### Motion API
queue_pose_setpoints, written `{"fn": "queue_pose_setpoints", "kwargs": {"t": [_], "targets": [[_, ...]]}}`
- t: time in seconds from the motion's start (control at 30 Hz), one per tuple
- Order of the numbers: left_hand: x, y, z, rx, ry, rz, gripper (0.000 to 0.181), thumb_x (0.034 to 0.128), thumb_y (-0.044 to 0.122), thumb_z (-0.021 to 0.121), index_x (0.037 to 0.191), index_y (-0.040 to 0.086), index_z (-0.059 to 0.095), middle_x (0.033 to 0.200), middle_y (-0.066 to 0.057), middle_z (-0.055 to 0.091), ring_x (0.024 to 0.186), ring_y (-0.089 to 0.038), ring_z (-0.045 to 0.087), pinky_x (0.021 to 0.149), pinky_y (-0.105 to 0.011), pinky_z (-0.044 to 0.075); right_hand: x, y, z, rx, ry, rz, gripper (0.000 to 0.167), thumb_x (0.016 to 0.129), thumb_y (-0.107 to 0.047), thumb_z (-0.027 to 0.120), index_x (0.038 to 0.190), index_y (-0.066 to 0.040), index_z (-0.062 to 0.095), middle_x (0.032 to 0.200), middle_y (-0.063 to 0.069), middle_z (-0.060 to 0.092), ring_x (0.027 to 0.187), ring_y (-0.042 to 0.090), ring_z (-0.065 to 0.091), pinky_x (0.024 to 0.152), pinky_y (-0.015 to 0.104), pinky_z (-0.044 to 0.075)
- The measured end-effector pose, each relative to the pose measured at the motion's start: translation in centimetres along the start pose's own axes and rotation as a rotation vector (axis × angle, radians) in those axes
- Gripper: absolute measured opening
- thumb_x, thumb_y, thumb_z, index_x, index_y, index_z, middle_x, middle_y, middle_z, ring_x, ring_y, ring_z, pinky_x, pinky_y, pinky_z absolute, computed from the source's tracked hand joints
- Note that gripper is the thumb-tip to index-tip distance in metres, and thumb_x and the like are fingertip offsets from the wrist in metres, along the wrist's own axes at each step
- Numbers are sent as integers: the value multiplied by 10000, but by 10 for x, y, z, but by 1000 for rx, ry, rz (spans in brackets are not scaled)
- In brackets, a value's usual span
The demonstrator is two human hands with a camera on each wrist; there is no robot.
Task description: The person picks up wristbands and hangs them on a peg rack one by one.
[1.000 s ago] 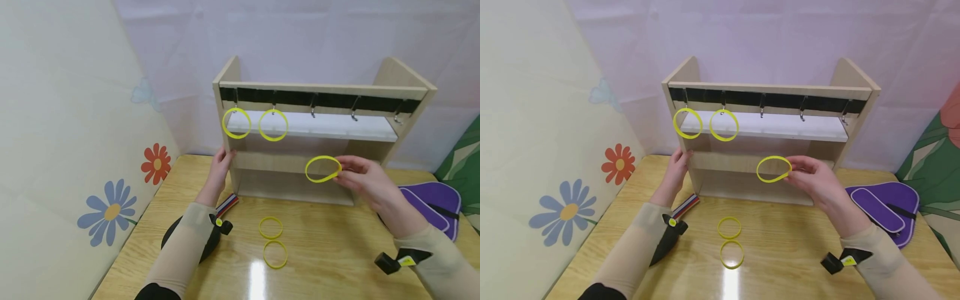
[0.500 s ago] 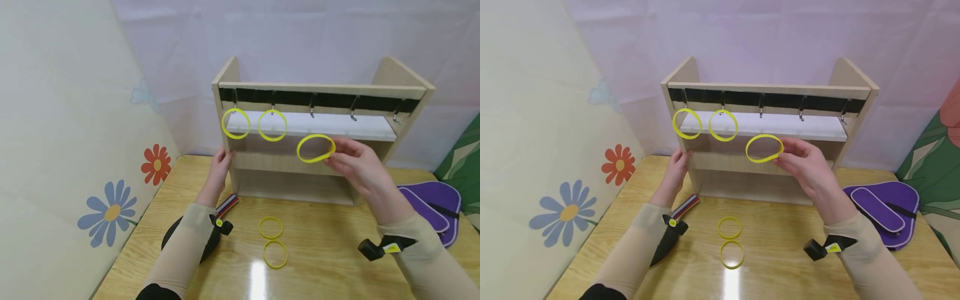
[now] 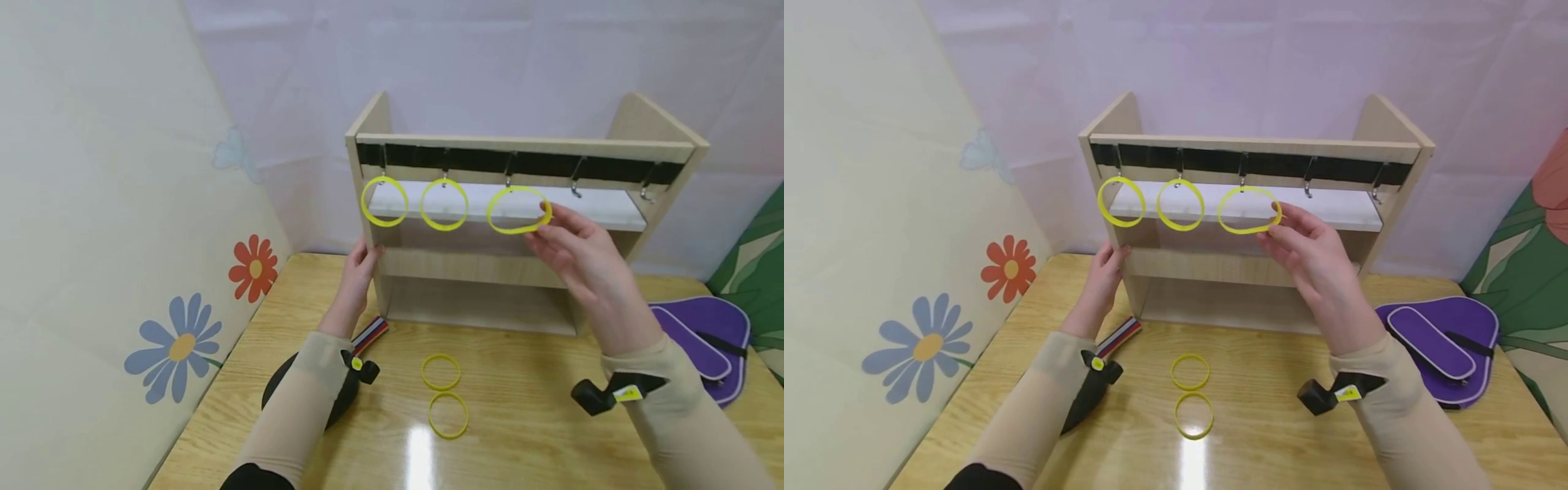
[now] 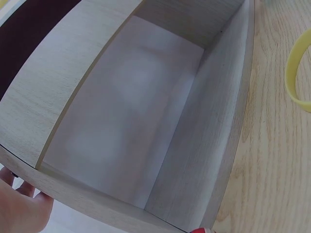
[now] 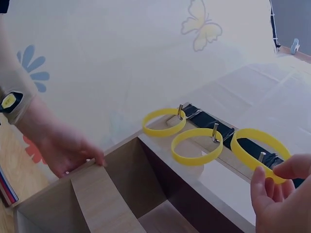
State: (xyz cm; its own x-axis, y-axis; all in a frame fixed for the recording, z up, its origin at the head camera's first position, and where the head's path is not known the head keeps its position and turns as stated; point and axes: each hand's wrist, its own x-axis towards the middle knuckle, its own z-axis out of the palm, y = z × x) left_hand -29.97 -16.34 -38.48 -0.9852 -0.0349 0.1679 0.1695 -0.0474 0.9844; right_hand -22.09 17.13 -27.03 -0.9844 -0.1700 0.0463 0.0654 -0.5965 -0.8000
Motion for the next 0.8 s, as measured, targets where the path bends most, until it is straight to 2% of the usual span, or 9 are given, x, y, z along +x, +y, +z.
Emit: {"fn": "queue_pose_setpoints", "kwargs": {"t": [0.23,0.37,0.43,0.6,0.8], "targets": [[0,0,-1,17,-14,-11,538,972,158,489,1505,193,427,1435,-142,507,1179,-217,498,1060,-436,377,7,6,6,101,35,-46,319,867,145,618,1135,-26,644,1037,104,678,868,190,691,827,264,571],[1,-1,-2,11,-17,-5,533,971,152,495,1499,196,435,1444,-181,494,1179,-229,495,1061,-453,373,11,11,7,159,77,-61,278,853,162,625,1065,-15,651,971,106,683,822,197,695,792,273,582],[1,-2,-2,10,-16,-4,529,973,154,496,1497,188,437,1451,-210,480,1175,-232,495,1058,-455,372,11,13,7,145,107,-55,283,845,154,641,1058,-33,653,993,87,670,832,189,692,793,268,580],[1,-2,-1,13,-12,-8,525,973,162,493,1494,162,438,1454,-233,468,1174,-237,495,1062,-452,367,11,20,7,24,154,-44,350,841,95,689,1136,-80,619,1119,56,588,890,161,671,817,243,569],[0,-1,-1,11,-6,0,526,965,153,493,1489,150,445,1438,-228,489,1150,-221,501,1047,-433,374,14,28,7,-2,130,-71,265,875,108,638,1076,-64,639,996,54,635,821,164,679,783,251,578]]}}
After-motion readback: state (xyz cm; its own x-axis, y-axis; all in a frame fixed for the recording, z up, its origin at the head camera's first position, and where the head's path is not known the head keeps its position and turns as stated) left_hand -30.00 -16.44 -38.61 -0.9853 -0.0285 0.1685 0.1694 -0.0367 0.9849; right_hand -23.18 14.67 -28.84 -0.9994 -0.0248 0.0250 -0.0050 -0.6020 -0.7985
